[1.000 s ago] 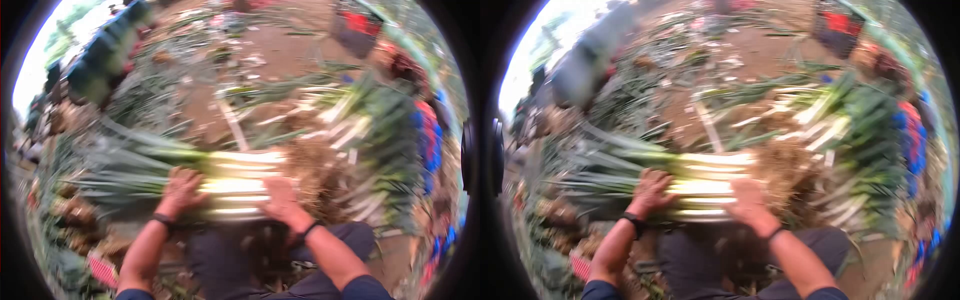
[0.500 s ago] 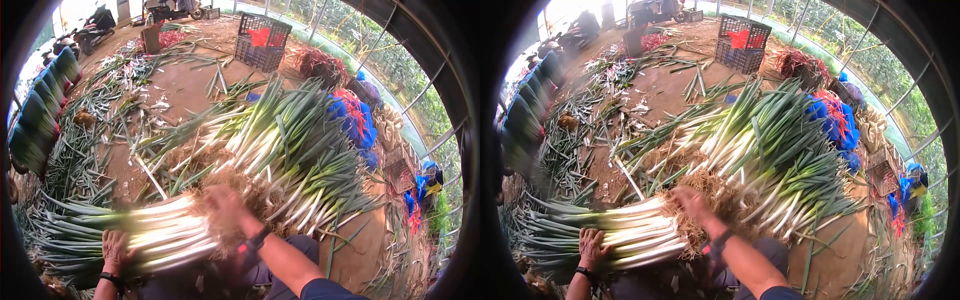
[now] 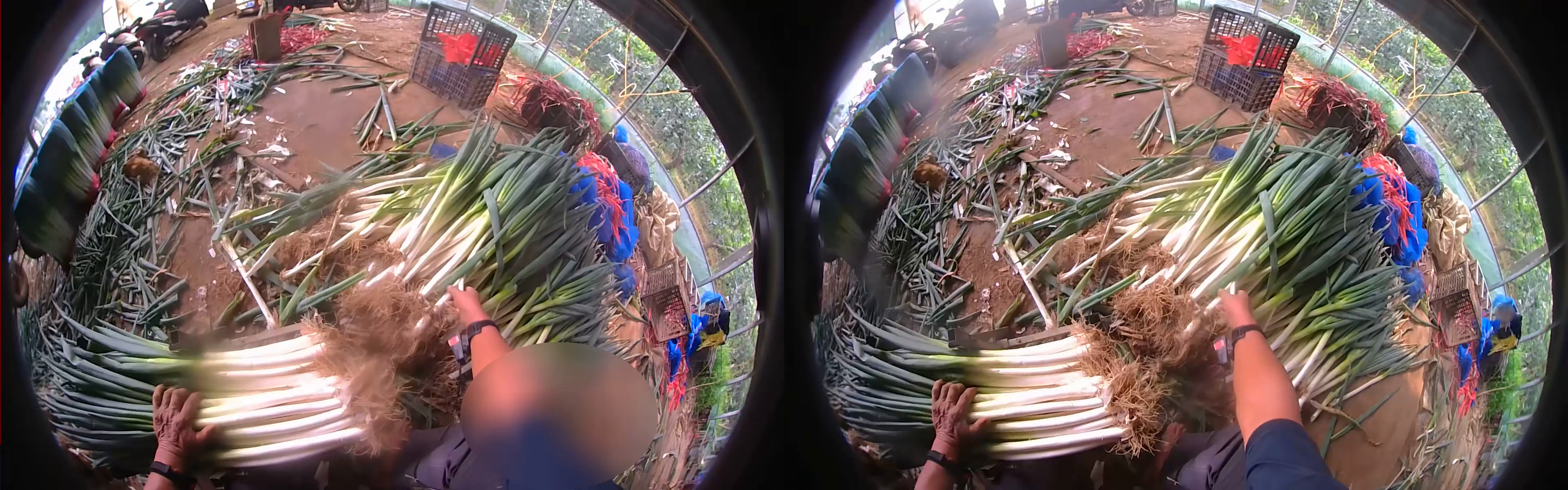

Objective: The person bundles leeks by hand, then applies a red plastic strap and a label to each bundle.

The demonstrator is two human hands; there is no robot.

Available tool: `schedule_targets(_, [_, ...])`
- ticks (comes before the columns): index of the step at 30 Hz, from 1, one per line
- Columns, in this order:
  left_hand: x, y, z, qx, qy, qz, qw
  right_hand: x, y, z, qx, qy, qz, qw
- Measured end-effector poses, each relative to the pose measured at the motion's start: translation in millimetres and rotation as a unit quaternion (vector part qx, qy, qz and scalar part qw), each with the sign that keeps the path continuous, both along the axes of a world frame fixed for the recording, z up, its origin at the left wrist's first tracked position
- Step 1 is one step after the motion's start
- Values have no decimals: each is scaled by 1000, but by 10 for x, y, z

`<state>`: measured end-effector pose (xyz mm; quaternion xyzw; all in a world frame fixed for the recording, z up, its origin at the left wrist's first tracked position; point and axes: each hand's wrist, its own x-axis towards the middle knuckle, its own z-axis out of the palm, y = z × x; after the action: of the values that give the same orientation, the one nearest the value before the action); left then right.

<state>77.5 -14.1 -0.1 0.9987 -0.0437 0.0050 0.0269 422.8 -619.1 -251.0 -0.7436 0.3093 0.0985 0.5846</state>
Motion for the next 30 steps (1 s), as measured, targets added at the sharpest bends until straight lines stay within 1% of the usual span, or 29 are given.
schedule_targets(2, [-3, 11, -9, 3, 8, 3, 1000, 210, 2, -388, -19, 34, 38, 999])
schedule_targets(3, [-4, 10, 2, 6, 12, 5, 1000, 273, 74, -433, -28, 50, 59, 997])
schedule_targets(4, [-8, 2, 16, 6, 16, 9, 1000, 269, 114, -474, -18, 25, -10, 999])
schedule_targets(5, [2, -14, 36, 7, 18, 11, 1000, 246, 103, -492, -18, 30, -7, 999])
schedule_targets(7, [10, -21, 35, 6, 19, 11, 1000, 185, 153, -110, 78, 31, -34, 996])
schedule_targets(8, [1, 1, 14, 6, 15, 11, 1000, 337, 21, -529, 94, -40, -75, 992])
schedule_targets(9, [-10, 7, -4, 4, 10, 12, 1000, 332, 11, -263, 91, -42, -74, 992])
schedule_targets(10, [-9, 4, -10, 1, 8, 11, 1000, 264, 24, 260, 220, -11, -47, 974])
schedule_targets(11, [-14, -3, -11, 0, 5, 14, 1000, 210, 59, 755, 344, 21, -19, 938])
schedule_targets(12, [-18, -6, -10, -2, 1, 18, 1000, 211, 35, 1042, 426, -21, 7, 904])
schedule_targets(13, [-26, -10, -4, -6, -4, 18, 1000, 221, -24, 1290, 438, -43, 4, 898])
schedule_targets(15, [-15, -32, -10, -8, -15, 20, 1000, -117, -17, 2092, 566, -157, 82, 805])
schedule_targets(16, [-1, -27, -38, -15, -24, 20, 999, -398, -6, 2418, 603, -166, 115, 772])
schedule_targets(17, [-2, -5, -59, -14, -25, 19, 999, -707, -1, 2584, 637, -175, 144, 736])
schedule_targets(18, [-26, -1, -51, -11, -24, 17, 1000, -860, 91, 2578, 643, -156, 162, 732])
schedule_targets(19, [-36, 4, -38, -13, -31, 11, 999, -979, 226, 2624, 461, -142, 42, 875])
schedule_targets(20, [-28, 8, -60, -11, -33, 9, 999, -992, 320, 2541, 351, -117, 20, 929])
schedule_targets(21, [-48, 21, -68, -8, -32, 10, 999, -961, 373, 2397, 237, -86, -2, 968])
schedule_targets(23, [-63, 7, -64, -9, -74, -3, 997, -912, 404, 2288, 277, -59, -72, 956])
schedule_targets(24, [-67, -5, -45, -5, -70, 5, 997, -918, 546, 2389, 287, -88, -161, 940])
schedule_targets(26, [-57, -16, -26, -1, -48, 12, 999, -993, 468, 2302, 295, -106, -172, 934])
schedule_targets(27, [-37, -7, -32, -18, -55, -2, 998, -930, 416, 2183, 308, -125, -178, 926])
schedule_targets(28, [-68, 32, -45, -30, -58, -8, 998, -857, 336, 2074, 313, -115, -167, 928])
schedule_targets(29, [-89, 117, -162, -18, -48, -18, 999, -861, 318, 2156, 274, -179, -160, 931])
schedule_targets(30, [-78, 13, -11, -12, -47, -14, 999, -884, 371, 2472, 269, -239, -115, 926])
